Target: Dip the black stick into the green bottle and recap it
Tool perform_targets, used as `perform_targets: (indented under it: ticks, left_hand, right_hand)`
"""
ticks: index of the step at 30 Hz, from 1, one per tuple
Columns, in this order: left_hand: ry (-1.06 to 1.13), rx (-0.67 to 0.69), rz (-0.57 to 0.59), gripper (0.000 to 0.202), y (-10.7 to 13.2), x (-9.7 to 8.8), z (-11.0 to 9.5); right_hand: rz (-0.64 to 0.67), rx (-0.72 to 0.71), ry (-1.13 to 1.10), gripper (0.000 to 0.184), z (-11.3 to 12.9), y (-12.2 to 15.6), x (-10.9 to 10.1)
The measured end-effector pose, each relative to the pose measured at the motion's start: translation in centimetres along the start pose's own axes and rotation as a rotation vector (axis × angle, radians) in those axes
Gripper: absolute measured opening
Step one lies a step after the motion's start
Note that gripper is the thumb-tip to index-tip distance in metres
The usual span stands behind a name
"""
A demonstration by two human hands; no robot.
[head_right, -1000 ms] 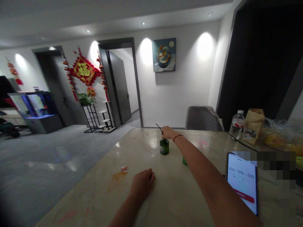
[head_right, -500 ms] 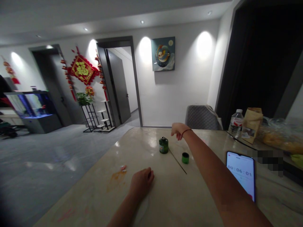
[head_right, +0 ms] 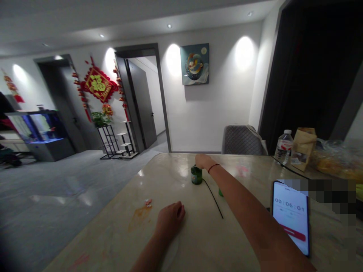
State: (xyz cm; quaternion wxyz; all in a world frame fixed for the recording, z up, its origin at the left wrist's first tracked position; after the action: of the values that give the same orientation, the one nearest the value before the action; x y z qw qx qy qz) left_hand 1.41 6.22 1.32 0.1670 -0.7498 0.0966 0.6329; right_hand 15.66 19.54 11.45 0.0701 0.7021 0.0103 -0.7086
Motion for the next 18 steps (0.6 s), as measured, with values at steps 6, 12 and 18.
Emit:
perform_targets:
  ticks: [6,12,18]
  left_hand:
    - [0.017,-0.009,-0.001,0.032,0.02,-0.03,0.15]
    - [0.042,-0.028,0.000,0.032,0.13,-0.24,0.24]
    - [0.039,-0.027,-0.009,0.032,0.12,-0.25,0.28]
  right_hand:
    - [-0.058,-0.065,-0.004,0.027,0.08,0.02,-0.14]
    - [-0.093,-0.105,-0.058,0.025,-0.05,-0.43,-0.18]
    - [-0.094,-0.070,-0.091,0.025,0.05,-0.93,-0.42]
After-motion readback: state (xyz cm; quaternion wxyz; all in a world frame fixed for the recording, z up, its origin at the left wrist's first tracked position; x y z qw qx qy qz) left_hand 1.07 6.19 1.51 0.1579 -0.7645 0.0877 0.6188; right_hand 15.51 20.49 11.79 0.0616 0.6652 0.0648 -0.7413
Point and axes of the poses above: each hand's wrist, its own y-axis away from the middle knuckle, its own x-axis out of the palm, z = x × y, the point moved 6 cm from there along -y, towards the middle knuckle, and after that the axes turned 7 degrees about x, right-handed, at the moved point
